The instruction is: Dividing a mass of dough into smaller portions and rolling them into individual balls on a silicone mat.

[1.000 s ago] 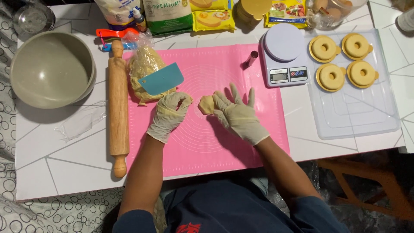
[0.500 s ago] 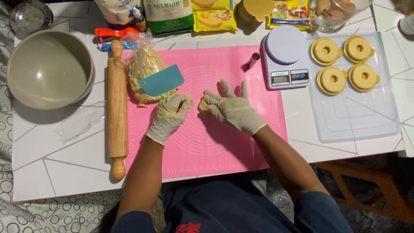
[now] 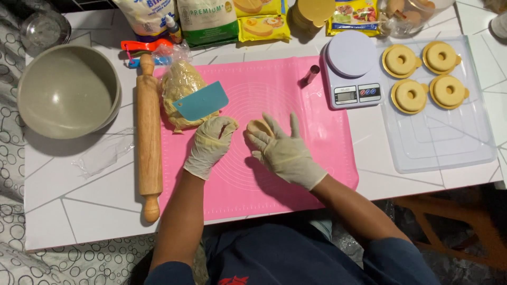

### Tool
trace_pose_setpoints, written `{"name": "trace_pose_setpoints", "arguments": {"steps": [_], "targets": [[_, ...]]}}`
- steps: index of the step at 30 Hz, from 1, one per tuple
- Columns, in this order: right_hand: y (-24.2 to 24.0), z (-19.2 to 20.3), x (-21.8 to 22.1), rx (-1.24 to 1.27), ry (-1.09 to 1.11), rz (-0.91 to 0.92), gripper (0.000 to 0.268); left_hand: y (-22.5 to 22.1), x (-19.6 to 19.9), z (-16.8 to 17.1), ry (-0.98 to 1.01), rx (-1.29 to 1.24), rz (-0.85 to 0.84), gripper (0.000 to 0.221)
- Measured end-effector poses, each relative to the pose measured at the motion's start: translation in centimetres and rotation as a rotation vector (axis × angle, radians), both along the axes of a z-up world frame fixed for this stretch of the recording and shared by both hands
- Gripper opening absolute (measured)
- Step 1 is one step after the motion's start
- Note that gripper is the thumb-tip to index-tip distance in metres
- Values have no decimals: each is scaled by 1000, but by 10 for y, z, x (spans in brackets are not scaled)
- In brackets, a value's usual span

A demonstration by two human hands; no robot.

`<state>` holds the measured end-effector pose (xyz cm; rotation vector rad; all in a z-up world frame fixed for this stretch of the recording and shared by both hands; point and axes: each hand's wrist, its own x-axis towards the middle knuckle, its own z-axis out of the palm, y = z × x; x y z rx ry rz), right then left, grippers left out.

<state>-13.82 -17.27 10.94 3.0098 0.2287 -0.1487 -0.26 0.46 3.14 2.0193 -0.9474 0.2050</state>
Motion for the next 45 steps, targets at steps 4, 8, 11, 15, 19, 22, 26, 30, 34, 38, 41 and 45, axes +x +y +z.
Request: {"name": "trace_pose_setpoints", "arguments": {"steps": [4, 8, 11, 15, 19, 22, 26, 30, 34, 38, 41, 45], "targets": [[-1, -29, -8, 114, -48, -48, 52, 1, -2, 5, 24, -34, -21, 6], [-1, -18, -17, 118, -66, -73, 51, 0, -1, 3, -20, -2, -25, 6], [-3, -34, -23, 148, -32, -116, 53, 1, -1, 3, -7, -1, -15, 6], [-12, -39, -19, 164, 33, -134, 52, 0, 3, -14, -33, 12, -15, 7], [-20, -17, -20, 173, 42, -101, 51, 0, 5, -11, -41, 10, -9, 8], [-18, -31, -24, 33, -46, -117, 51, 2, 2, -15, -25, 5, 7, 9], [-37, -43, -18, 159, -10, -116, 49, 1, 3, -20, -10, -23, -1, 9], [-26, -37, -19, 183, -94, -78, 46, 1, 6, -28, -59, -19, -2, 10], [-10, -34, -17, 167, -50, -113, 50, 0, 4, -27, -65, -17, 18, 10], [-33, -41, -17, 320, -37, -128, 45, -1, 5, -25, -93, -44, 8, 10], [-32, -54, -17, 273, -102, -166, 46, -3, 5, -22, -98, -38, 5, 10], [-40, -56, -14, 309, 9, -206, 54, 0, 3, -13, -101, -43, -13, 10]]}}
